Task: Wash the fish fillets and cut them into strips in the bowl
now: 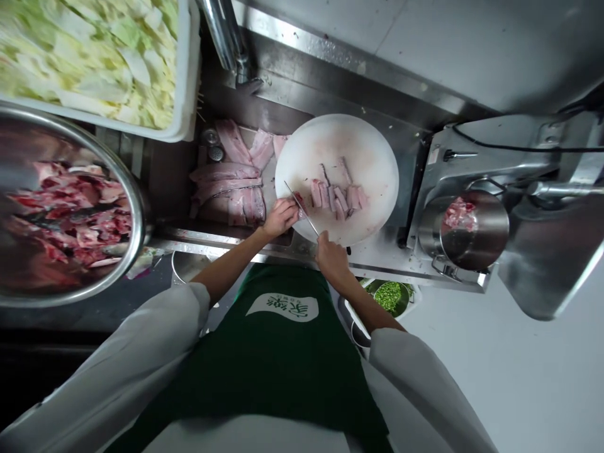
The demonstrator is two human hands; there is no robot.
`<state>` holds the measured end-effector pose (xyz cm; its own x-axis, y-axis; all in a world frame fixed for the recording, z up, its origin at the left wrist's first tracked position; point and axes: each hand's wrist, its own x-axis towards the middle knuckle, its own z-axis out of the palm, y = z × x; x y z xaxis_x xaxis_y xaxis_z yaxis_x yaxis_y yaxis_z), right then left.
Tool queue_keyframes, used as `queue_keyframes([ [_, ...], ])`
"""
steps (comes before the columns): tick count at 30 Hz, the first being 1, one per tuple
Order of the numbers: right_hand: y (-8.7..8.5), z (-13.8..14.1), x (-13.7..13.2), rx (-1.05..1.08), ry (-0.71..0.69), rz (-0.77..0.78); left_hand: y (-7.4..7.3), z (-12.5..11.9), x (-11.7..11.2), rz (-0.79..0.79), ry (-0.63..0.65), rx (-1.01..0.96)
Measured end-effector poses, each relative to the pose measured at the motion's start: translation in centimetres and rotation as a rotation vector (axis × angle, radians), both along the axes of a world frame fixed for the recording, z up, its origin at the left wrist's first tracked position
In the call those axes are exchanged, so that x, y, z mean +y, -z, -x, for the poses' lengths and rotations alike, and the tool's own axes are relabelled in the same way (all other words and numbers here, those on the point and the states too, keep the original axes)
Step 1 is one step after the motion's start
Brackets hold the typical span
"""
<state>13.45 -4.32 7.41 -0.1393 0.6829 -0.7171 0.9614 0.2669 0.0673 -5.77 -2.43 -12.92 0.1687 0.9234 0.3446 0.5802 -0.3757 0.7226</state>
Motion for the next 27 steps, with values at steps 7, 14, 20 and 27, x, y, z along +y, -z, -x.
queue_keyframes([
  [7,2.5,1.5,2.3,0.157,0.054,-0.032,0.2,0.0,0.2,0.048,0.008,-0.069],
  [14,2.9,0.8,3.0,0.207,0.125,-0.014,0.4,0.1,0.1,0.098,0.023,-0.083],
  [20,5.3,2.4,7.0,0.443,0.106,-0.128,-0.7,0.6,0.3,0.106,0.003,-0.062],
  [27,1.1,-10.9,-2.4,0.189,0.186,0.084,-2.0,0.3,-1.2,0.061,-0.141,-0.045],
])
